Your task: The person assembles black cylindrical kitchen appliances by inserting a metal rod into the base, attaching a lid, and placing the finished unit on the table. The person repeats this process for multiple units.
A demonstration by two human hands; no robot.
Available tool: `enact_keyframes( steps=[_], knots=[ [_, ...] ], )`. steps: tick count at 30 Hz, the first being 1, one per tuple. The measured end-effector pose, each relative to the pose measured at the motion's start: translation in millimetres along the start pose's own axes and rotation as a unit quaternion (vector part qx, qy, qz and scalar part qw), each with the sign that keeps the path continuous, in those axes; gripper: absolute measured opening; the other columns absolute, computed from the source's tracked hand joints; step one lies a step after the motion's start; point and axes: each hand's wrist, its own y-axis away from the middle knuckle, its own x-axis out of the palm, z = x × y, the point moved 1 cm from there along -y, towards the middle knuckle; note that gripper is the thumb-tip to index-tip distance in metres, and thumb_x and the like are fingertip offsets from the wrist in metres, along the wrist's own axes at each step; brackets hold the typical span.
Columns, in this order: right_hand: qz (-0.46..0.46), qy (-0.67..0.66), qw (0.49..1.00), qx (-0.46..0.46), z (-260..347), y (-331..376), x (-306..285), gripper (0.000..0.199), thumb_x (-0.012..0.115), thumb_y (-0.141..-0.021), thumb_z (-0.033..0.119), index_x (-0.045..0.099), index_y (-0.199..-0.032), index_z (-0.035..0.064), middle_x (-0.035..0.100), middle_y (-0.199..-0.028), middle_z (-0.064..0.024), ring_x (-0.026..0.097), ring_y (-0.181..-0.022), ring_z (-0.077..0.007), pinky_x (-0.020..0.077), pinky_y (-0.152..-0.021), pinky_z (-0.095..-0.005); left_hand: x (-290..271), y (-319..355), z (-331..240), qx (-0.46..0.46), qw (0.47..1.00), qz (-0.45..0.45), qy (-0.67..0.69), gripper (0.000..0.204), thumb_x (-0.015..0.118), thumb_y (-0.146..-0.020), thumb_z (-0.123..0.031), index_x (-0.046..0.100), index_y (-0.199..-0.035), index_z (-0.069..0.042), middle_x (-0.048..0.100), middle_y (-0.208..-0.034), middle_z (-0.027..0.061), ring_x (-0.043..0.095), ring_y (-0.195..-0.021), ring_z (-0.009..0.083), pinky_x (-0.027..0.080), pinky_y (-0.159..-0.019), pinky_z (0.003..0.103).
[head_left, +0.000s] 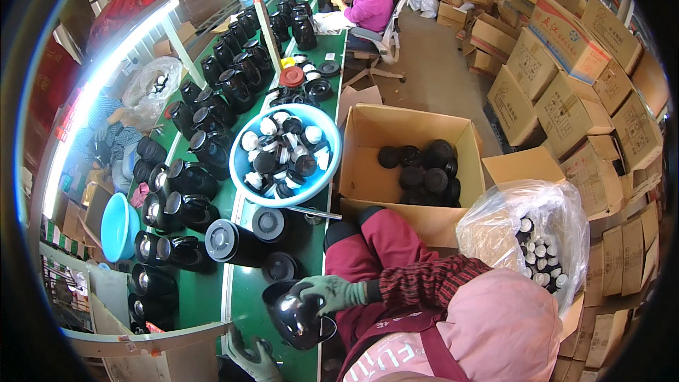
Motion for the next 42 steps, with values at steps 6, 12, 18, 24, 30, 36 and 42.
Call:
enact_keyframes(
  steps=[6, 12, 18, 24, 30, 36, 42],
  knots=[
    [-0.100, -0.259, 0.945, 0.174, 11, 36, -30, 0.055, 0.093, -0.074, 0.018, 0.063, -0.119, 0.0049, 0.060, -0.135, -0.0090, 0.054, -0.125, -0.0192, 0.0447, -0.107, -0.0352, 118, 61, 111, -0.364, 0.864, 0.094, 0.335, 0.042, 0.067, -0.094, -0.010, 0.059, -0.134, -0.001, 0.065, -0.124, 0.0144, 0.064, -0.100, 0.0249, 0.055, -0.076, 0.031],
    [-0.084, -0.277, 0.953, 0.093, 14, 36, -31, 0.048, 0.085, -0.085, 0.012, 0.060, -0.126, 0.0043, 0.064, -0.129, -0.0077, 0.056, -0.126, -0.0175, 0.0427, -0.110, -0.0349, 142, 47, 52, -0.332, 0.868, 0.166, 0.329, 0.043, 0.067, -0.094, -0.011, 0.058, -0.134, -0.001, 0.065, -0.125, 0.0143, 0.064, -0.101, 0.0248, 0.054, -0.078, 0.031],
    [0.099, -0.380, 0.889, 0.237, -9, 21, -52, 0.064, 0.073, -0.089, 0.012, 0.049, -0.148, 0.0074, 0.051, -0.149, -0.0106, 0.055, -0.130, -0.0195, 0.0419, -0.113, -0.0337, 148, 44, 44, -0.324, 0.865, 0.188, 0.333, 0.043, 0.066, -0.094, -0.013, 0.058, -0.135, -0.001, 0.064, -0.125, 0.0141, 0.064, -0.102, 0.0247, 0.054, -0.079, 0.032],
    [0.062, -0.242, 0.956, 0.156, 3, 31, -47, 0.084, 0.066, -0.085, 0.000, 0.031, -0.161, 0.0100, 0.045, -0.157, -0.0080, 0.051, -0.136, -0.0178, 0.0427, -0.114, -0.0347, 151, 44, 39, -0.319, 0.862, 0.205, 0.337, 0.044, 0.066, -0.094, -0.014, 0.058, -0.136, -0.001, 0.064, -0.126, 0.0140, 0.064, -0.103, 0.0247, 0.054, -0.080, 0.032],
    [0.034, -0.217, 0.959, 0.179, 5, 35, -32, 0.057, 0.069, -0.086, -0.001, 0.056, -0.141, 0.0035, 0.066, -0.128, -0.0075, 0.061, -0.117, -0.0144, 0.0506, -0.102, -0.0337, 151, 46, 37, -0.312, 0.860, 0.214, 0.343, 0.045, 0.066, -0.095, -0.015, 0.057, -0.136, -0.002, 0.064, -0.127, 0.0138, 0.064, -0.104, 0.0246, 0.054, -0.081, 0.032],
    [0.077, -0.178, 0.966, 0.170, 12, 10, -28, 0.052, 0.071, -0.087, 0.003, 0.060, -0.138, 0.0039, 0.069, -0.127, -0.0059, 0.064, -0.113, -0.0148, 0.0541, -0.096, -0.0333, 148, 50, 35, -0.304, 0.859, 0.221, 0.348, 0.045, 0.066, -0.095, -0.016, 0.057, -0.137, -0.002, 0.064, -0.127, 0.0137, 0.064, -0.105, 0.0245, 0.054, -0.083, 0.032],
    [-0.036, -0.186, 0.954, 0.232, -54, -39, 6, 0.046, 0.068, -0.096, 0.034, 0.063, -0.131, 0.0046, 0.069, -0.122, -0.0093, 0.066, -0.110, -0.0191, 0.0536, -0.091, -0.0333, 145, 50, 39, -0.287, 0.858, 0.236, 0.355, 0.046, 0.066, -0.095, -0.018, 0.056, -0.137, -0.002, 0.064, -0.128, 0.0135, 0.064, -0.106, 0.0244, 0.054, -0.084, 0.033]
  ],
)
